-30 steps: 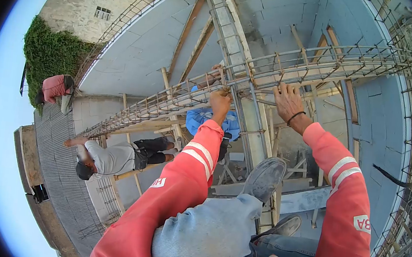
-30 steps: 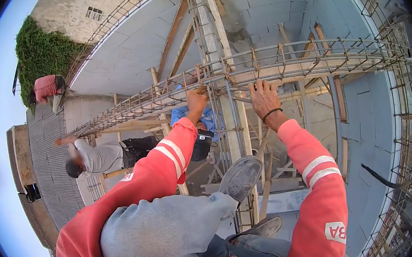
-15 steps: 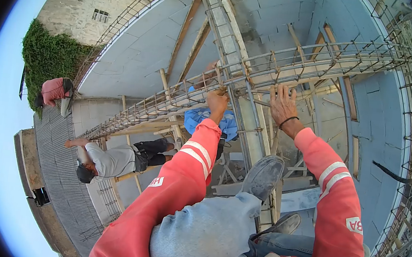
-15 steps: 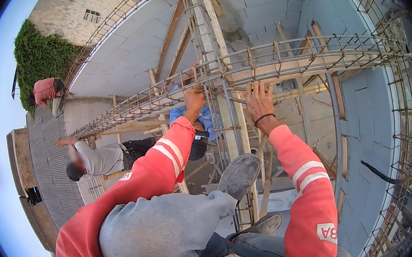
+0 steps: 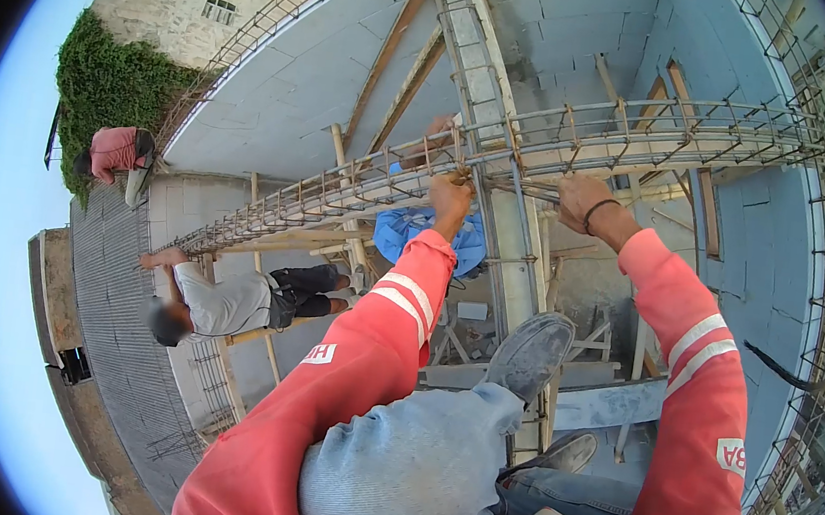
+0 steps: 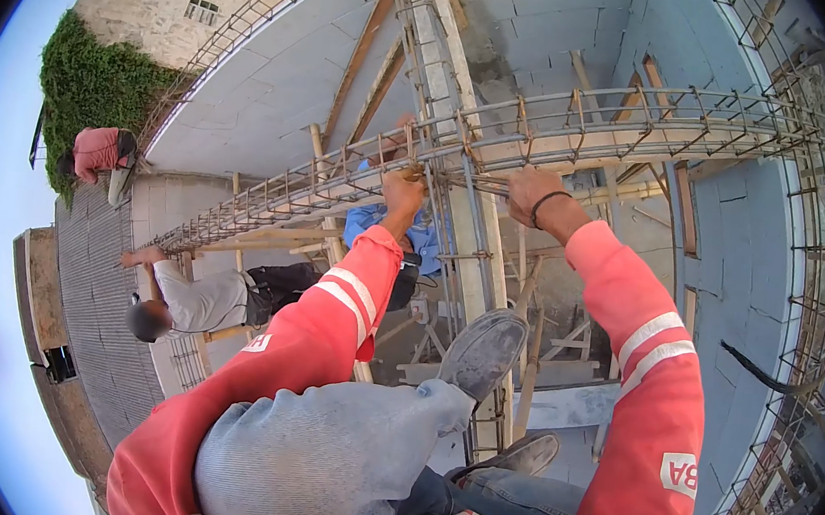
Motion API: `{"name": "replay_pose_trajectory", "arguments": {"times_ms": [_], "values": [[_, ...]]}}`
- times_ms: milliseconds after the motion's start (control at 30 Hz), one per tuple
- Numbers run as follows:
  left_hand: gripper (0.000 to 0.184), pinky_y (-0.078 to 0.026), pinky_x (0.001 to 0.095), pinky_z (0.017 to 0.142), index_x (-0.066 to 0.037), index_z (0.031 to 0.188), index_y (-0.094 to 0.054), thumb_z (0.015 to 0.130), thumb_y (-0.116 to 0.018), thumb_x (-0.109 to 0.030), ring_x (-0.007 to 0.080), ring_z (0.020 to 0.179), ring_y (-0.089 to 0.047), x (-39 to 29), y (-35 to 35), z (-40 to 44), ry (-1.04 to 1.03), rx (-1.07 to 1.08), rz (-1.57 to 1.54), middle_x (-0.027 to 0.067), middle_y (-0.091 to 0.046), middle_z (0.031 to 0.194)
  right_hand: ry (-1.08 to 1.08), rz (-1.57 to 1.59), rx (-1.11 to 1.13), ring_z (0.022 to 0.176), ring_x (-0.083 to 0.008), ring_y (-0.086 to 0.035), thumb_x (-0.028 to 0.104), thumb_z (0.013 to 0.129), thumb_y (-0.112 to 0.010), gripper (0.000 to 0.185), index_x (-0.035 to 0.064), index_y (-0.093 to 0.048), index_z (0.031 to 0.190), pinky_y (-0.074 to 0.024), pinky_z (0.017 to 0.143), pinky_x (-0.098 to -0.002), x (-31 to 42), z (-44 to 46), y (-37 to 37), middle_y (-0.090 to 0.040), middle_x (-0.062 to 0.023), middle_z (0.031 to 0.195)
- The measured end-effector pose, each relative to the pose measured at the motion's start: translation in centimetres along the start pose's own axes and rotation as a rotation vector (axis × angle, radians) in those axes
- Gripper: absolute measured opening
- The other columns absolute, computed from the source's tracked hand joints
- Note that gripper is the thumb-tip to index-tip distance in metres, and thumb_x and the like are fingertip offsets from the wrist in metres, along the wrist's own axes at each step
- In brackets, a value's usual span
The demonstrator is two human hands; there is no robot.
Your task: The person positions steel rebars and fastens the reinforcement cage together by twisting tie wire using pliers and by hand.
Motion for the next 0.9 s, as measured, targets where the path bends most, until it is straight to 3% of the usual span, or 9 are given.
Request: {"name": "replay_pose_trajectory", "arguments": {"times_ms": [67,100,200,300,400,500,667,767,900], "values": [[0.025,-0.054,0.0366,0.062,-0.006,0.102,-0.077,0.078,-0.069,-0.007,0.0226,0.068,-0.071,0.5,-0.5,0.5,0.038,0.031,-0.045,0.0164,-0.074,0.077,-0.140,0.082,0.100,0.094,-0.0328,-0.071,0.018,0.082,-0.063,0.021,0.0058,-0.075,0.094,-0.0562,0.080,-0.0443,-0.4,0.1,1.5,-0.072,-0.0183,0.097],[0.025,-0.054,0.0368,0.063,-0.006,0.102,-0.077,0.078,-0.070,-0.007,0.0229,0.068,-0.071,0.8,-0.7,0.7,0.053,0.041,-0.063,0.0164,-0.073,0.077,-0.022,-0.090,-0.219,0.089,-0.0346,-0.072,0.018,0.082,-0.062,0.021,0.0072,-0.076,0.093,-0.0574,0.076,-0.0432,0.1,-0.6,1.9,-0.073,-0.0188,0.095],[0.026,-0.054,0.0364,0.063,-0.006,0.102,-0.077,0.078,-0.070,-0.007,0.0229,0.067,-0.071,1.1,-1.0,0.8,-0.020,0.025,0.026,0.0156,-0.074,0.077,-0.159,-0.061,-0.213,0.088,-0.0343,-0.072,0.018,0.083,-0.061,0.021,0.0064,-0.075,0.093,-0.0573,0.075,-0.0427,-0.2,-0.2,0.7,-0.073,-0.0173,0.093],[0.026,-0.053,0.0365,0.061,-0.008,0.102,-0.078,0.077,-0.071,-0.007,0.0232,0.066,-0.070,2.0,-1.4,1.0,0.070,0.040,-0.110,0.0148,-0.074,0.076,-0.035,-0.096,-0.083,0.085,-0.0329,-0.072,0.017,0.084,-0.060,0.019,0.0057,-0.074,0.089,-0.0572,0.074,-0.0414,0.2,-0.1,0.6,-0.073,-0.0158,0.089],[0.027,-0.053,0.0362,0.059,-0.008,0.102,-0.078,0.076,-0.070,-0.006,0.0228,0.064,-0.069,1.1,-0.9,0.9,0.022,0.006,-0.034,0.0149,-0.074,0.076,0.062,-0.071,-0.102,0.081,-0.0326,-0.071,0.016,0.083,-0.060,0.017,0.0047,-0.072,0.084,-0.0570,0.072,-0.0415,0.2,-0.2,1.7,-0.072,-0.0167,0.088],[0.026,-0.052,0.0355,0.057,-0.008,0.100,-0.078,0.076,-0.069,-0.005,0.0218,0.062,-0.069,0.9,-0.9,0.6,0.081,-0.008,-0.066,0.0137,-0.073,0.074,-0.004,-0.054,-0.219,0.080,-0.0332,-0.071,0.016,0.082,-0.060,0.016,0.0043,-0.071,0.081,-0.0568,0.070,-0.0429,-0.2,-0.5,1.7,-0.072,-0.0183,0.087],[0.023,-0.052,0.0347,0.056,-0.006,0.096,-0.078,0.076,-0.067,-0.003,0.0213,0.059,-0.067,-0.6,-0.6,0.0,0.061,-0.034,-0.078,0.0129,-0.071,0.069,0.007,-0.040,0.056,0.080,-0.0341,-0.071,0.017,0.082,-0.060,0.017,0.0041,-0.072,0.082,-0.0566,0.072,-0.0422,-1.8,1.5,0.3,-0.071,-0.0203,0.085],[0.026,-0.052,0.0344,0.056,-0.005,0.097,-0.078,0.076,-0.064,0.002,0.0192,0.059,-0.067,-0.3,-0.6,0.4,0.082,-0.041,-0.052,0.0128,-0.071,0.070,0.046,-0.045,-0.073,0.080,-0.0355,-0.071,0.017,0.083,-0.060,0.019,0.0029,-0.072,0.089,-0.0557,0.071,-0.0434,-0.4,0.3,0.6,-0.071,-0.0191,0.086],[0.027,-0.052,0.0336,0.057,-0.005,0.097,-0.078,0.076,-0.063,0.002,0.0187,0.062,-0.068,-1.4,-0.2,0.2,0.108,-0.005,-0.087,0.0120,-0.071,0.071,-0.091,-0.177,-0.435,0.089,-0.0336,-0.068,0.017,0.086,-0.056,0.025,0.0010,-0.068,0.101,-0.0532,0.070,-0.0464,0.0,-1.5,0.5,-0.068,-0.0178,0.095]]}}
Point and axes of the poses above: each hand's wrist, its own z-axis towards the middle knuckle, its own y-axis out of the back of the hand, x = y × z, the point moved 7 cm from there along z, towards the middle knuckle
